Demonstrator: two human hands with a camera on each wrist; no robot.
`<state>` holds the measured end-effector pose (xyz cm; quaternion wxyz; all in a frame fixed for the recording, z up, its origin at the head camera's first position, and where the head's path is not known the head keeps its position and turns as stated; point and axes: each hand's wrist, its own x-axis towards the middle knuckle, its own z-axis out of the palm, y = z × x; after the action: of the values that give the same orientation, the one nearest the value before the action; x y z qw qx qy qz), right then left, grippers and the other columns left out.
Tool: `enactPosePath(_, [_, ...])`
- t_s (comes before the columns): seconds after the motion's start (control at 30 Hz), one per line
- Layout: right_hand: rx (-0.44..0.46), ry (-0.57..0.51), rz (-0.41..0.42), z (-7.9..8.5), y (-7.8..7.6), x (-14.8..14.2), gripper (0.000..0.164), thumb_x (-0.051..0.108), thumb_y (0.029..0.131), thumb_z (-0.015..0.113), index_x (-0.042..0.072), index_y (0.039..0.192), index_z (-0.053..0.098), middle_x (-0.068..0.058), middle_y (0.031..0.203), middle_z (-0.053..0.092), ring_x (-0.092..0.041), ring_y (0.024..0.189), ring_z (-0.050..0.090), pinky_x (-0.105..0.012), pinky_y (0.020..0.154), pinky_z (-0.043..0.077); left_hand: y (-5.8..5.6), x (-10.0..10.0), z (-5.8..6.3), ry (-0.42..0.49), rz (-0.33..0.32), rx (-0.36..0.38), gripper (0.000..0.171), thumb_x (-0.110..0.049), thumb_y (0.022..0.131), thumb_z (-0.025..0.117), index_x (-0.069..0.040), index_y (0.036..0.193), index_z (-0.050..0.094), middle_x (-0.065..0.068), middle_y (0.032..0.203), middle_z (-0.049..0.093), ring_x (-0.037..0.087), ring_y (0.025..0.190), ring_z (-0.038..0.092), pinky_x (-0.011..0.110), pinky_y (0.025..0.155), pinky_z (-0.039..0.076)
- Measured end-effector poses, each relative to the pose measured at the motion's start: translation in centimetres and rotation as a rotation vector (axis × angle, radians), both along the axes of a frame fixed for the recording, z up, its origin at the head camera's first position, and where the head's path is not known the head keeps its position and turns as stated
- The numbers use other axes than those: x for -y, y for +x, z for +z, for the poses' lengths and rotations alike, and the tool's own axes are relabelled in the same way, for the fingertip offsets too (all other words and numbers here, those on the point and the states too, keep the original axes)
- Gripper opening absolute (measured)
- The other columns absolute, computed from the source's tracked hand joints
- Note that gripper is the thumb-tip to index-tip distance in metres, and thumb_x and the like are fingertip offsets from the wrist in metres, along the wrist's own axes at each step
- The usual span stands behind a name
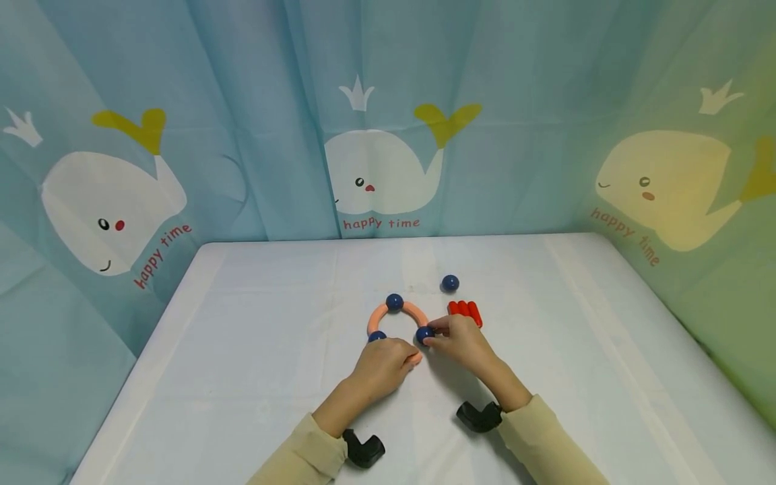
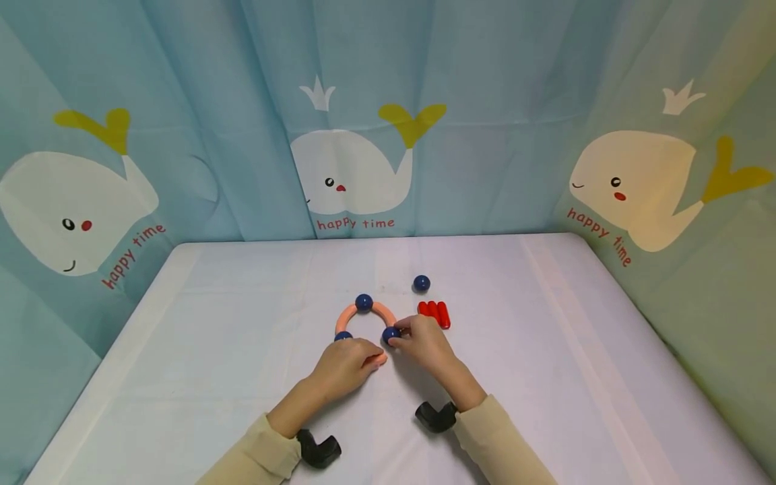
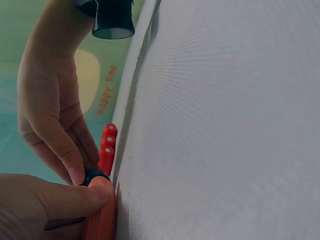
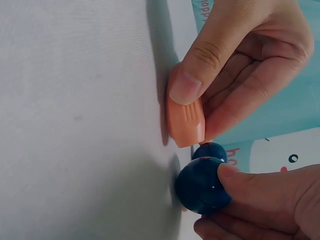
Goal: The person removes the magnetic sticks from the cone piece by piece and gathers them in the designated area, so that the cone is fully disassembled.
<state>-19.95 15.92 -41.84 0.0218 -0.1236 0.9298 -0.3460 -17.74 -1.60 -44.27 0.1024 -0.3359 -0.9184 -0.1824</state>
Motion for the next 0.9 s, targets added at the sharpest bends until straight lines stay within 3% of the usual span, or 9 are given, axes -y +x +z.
enactPosePath(0.13, [-0.105, -0.011, 0.0, 0.3, 0.3, -0.1, 0.027, 0.01, 0.074, 0.077, -0.002, 0.097, 0.07, -0.011, 0.095, 0.068, -0.028, 0.089, 0.062, -0.043, 0.077, 0.051, -0.6, 0.6, 0.2, 0.069, -0.057, -0.027, 0.012, -0.019, 0.086, 0.065, -0.014, 0.075, 0.065, -0.007, 0.071, 0.06, 0.003, 0.063, 0.051, 0.021, 0.056, 0.041])
enactPosePath(0.2, [-0.155, -0.025, 0.018, 0.4, 0.5, -0.2, 0.028, 0.009, 0.074, 0.077, -0.003, 0.097, 0.07, -0.012, 0.095, 0.068, -0.029, 0.088, 0.063, -0.043, 0.076, 0.051, -1.0, 1.4, 0.5, 0.092, -0.075, -0.023, 0.005, -0.016, 0.084, 0.066, -0.011, 0.083, 0.068, -0.005, 0.082, 0.066, 0.006, 0.073, 0.059, 0.023, 0.063, 0.047])
enactPosePath(0.37, [-0.146, -0.053, 0.108, 0.9, 0.9, 0.3, 0.027, 0.007, 0.072, 0.077, -0.002, 0.097, 0.07, -0.01, 0.094, 0.068, -0.025, 0.088, 0.063, -0.04, 0.077, 0.051, -1.9, 3.8, 1.3, 0.074, -0.058, 0.126, 0.034, -0.015, 0.082, 0.068, -0.006, 0.115, 0.065, 0.002, 0.114, 0.063, 0.015, 0.104, 0.058, 0.031, 0.085, 0.047])
enactPosePath(0.47, [-0.135, -0.062, 0.143, 1.0, 1.1, 0.7, 0.025, 0.005, 0.072, 0.077, -0.001, 0.096, 0.071, -0.008, 0.094, 0.068, -0.023, 0.088, 0.063, -0.039, 0.078, 0.051, -2.4, 5.0, 1.6, 0.079, -0.034, 0.234, 0.039, -0.02, 0.083, 0.069, -0.006, 0.119, 0.062, 0.003, 0.117, 0.061, 0.019, 0.109, 0.056, 0.033, 0.089, 0.045])
enactPosePath(0.6, [-0.153, -0.074, 0.144, 1.1, 1.3, 0.9, 0.024, 0.004, 0.072, 0.077, 0.0, 0.096, 0.071, -0.007, 0.093, 0.068, -0.022, 0.088, 0.063, -0.038, 0.078, 0.051, -2.9, 6.0, 1.9, 0.11, -0.016, 0.315, 0.041, -0.02, 0.08, 0.072, -0.006, 0.118, 0.063, 0.003, 0.114, 0.063, 0.019, 0.107, 0.056, 0.035, 0.089, 0.045])
enactPosePath(0.73, [-0.154, -0.081, 0.188, 1.0, 1.6, 1.0, 0.023, 0.002, 0.073, 0.075, -0.002, 0.095, 0.07, -0.009, 0.092, 0.068, -0.023, 0.085, 0.063, -0.038, 0.076, 0.052, -3.1, 6.5, 2.0, 0.127, -0.044, 0.352, 0.04, -0.016, 0.078, 0.074, -0.006, 0.115, 0.065, 0.003, 0.113, 0.063, 0.019, 0.107, 0.056, 0.035, 0.09, 0.044])
enactPosePath(0.9, [-0.159, -0.058, 0.325, 0.6, 1.9, 1.7, 0.018, -0.001, 0.075, 0.073, -0.002, 0.092, 0.07, -0.009, 0.088, 0.068, -0.023, 0.081, 0.063, -0.036, 0.074, 0.052, -3.2, 6.6, 1.7, 0.122, -0.105, 0.342, 0.039, -0.012, 0.078, 0.074, -0.004, 0.114, 0.065, 0.005, 0.113, 0.064, 0.019, 0.106, 0.057, 0.035, 0.09, 0.044])
